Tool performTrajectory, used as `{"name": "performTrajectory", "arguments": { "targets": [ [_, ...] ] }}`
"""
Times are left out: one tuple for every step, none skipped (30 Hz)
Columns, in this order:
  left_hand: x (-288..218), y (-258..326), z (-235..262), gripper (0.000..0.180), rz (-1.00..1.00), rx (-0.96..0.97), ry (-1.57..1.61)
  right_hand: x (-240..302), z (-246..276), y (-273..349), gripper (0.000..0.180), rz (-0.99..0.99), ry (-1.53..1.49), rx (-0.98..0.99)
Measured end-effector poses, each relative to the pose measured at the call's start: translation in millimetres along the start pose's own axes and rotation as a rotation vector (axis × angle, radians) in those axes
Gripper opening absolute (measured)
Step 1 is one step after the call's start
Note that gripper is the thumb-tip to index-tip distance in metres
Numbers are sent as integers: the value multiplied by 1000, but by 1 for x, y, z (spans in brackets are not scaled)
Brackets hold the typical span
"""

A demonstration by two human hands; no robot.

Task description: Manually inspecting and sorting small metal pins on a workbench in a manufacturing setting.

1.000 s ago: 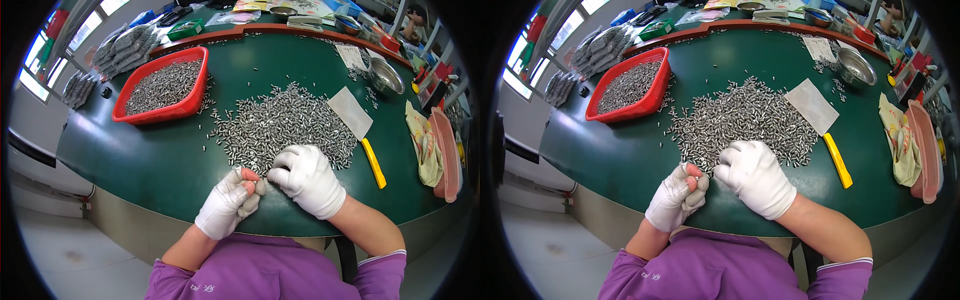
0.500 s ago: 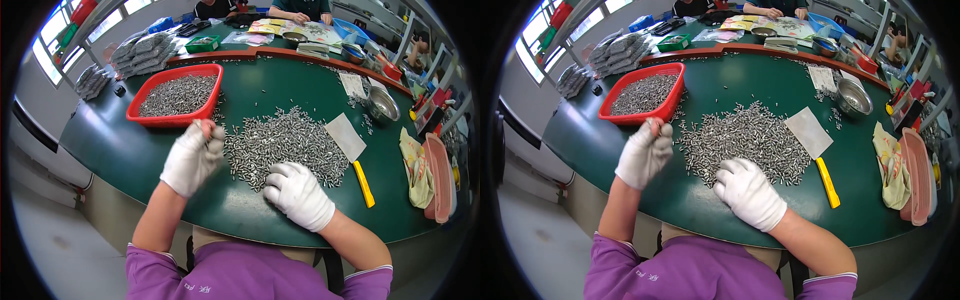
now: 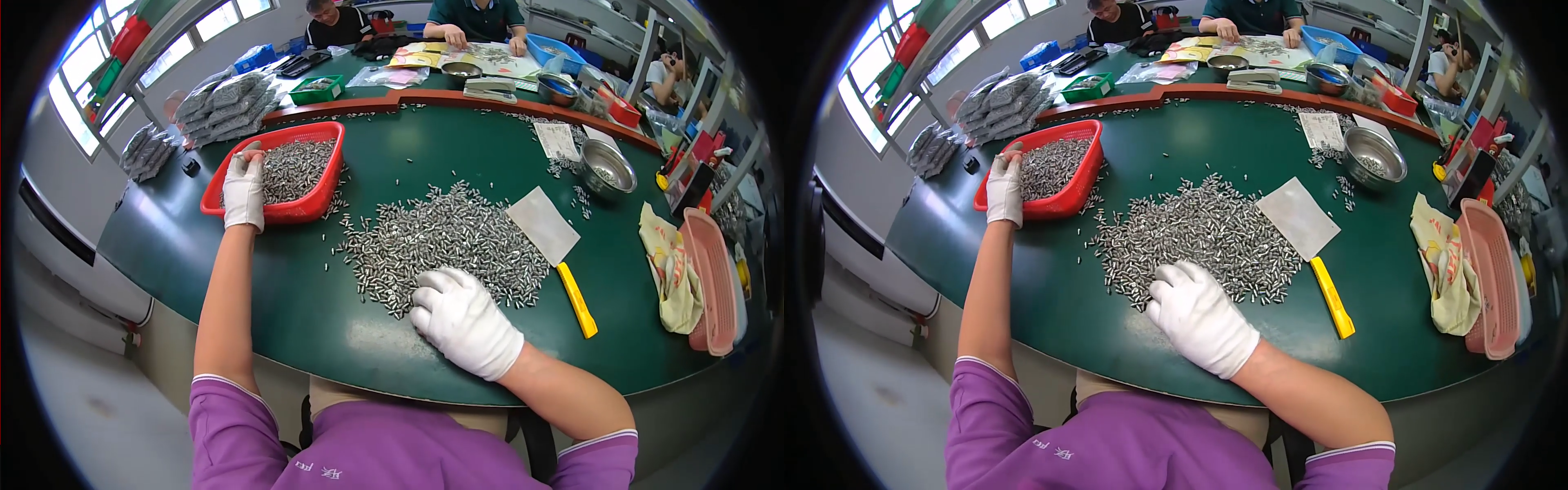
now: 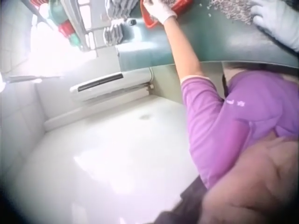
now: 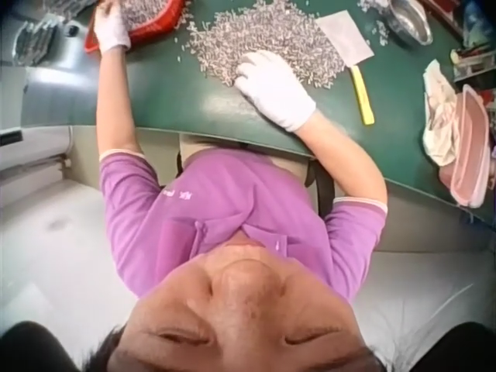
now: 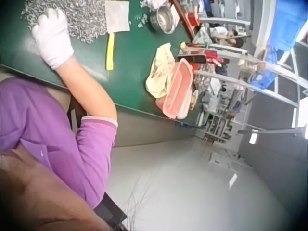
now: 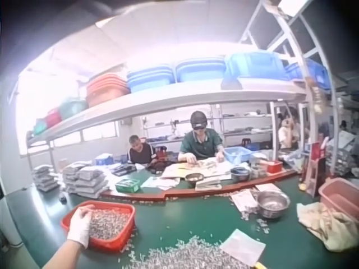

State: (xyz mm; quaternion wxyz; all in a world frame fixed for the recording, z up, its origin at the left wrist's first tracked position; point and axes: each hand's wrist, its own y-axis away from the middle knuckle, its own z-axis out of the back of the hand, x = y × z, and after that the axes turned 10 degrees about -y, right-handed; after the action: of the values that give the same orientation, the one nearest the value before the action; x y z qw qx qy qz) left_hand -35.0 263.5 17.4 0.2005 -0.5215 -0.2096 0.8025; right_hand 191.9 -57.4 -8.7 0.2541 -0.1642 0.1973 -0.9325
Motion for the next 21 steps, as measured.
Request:
{"name": "performTrajectory", "arguments": {
  "targets": [
    [2, 3, 5, 15, -15, -64, 0, 2, 1, -1, 12, -12, 2, -3],
    [3, 8, 8, 14, -32, -120, 5, 2, 0, -1, 13, -34, 7, -7],
    [3, 14, 16, 9, 9, -93, 22, 2, -1, -1, 14, -36, 3, -24],
    [-14, 31, 14, 7, -88, -53, 27, 0, -2, 0, 14, -55, 10, -27],
    [-38, 53, 12, 6, -186, -14, 35, -2, -2, 1, 14, -83, 29, -42],
    [-55, 74, 21, 9, -275, 17, -97, -2, -1, 1, 13, -92, 45, -59],
    [-81, 99, 20, 13, -317, 74, -136, -4, -2, 3, 16, -106, 46, -62],
    [-91, 118, 23, 16, -440, 143, -224, -4, 1, 4, 16, -113, 56, -59],
    [-105, 135, 28, 20, -540, 230, -295, -2, 5, 5, 17, -122, 18, -84],
    [-114, 153, 28, 24, -553, 323, -303, -1, 9, 5, 19, -134, -16, -109],
    [-116, 176, 32, 18, -379, 460, -201, -1, 11, 4, 18, -94, -40, -219],
    [-116, 191, 31, 20, -378, 536, -137, -2, 15, 3, 17, -114, -17, -241],
    [-123, 200, 34, 22, -434, 596, -212, -4, 21, 1, 17, -130, -1, -264],
    [-119, 212, 33, 25, -421, 624, -197, -4, 32, 1, 20, -178, 62, -282],
    [-121, 220, 32, 29, -449, 631, -229, -6, 40, 4, 22, -252, 128, -293],
    [-122, 226, 31, 23, -458, 631, -279, -4, 53, 9, 25, -334, 217, -329],
    [-123, 229, 31, 23, -452, 640, -271, -4, 63, 17, 24, -422, 248, -309],
    [-122, 231, 31, 23, -453, 656, -300, -1, 75, 27, 26, -515, 297, -291],
    [-122, 233, 31, 22, -457, 676, -327, 3, 85, 39, 27, -606, 370, -258],
    [-120, 233, 31, 20, -433, 694, -315, 5, 92, 53, 32, -751, 375, -201],
    [-117, 234, 32, 20, -418, 713, -332, 6, 95, 67, 36, -844, 387, -171]
  ]
}}
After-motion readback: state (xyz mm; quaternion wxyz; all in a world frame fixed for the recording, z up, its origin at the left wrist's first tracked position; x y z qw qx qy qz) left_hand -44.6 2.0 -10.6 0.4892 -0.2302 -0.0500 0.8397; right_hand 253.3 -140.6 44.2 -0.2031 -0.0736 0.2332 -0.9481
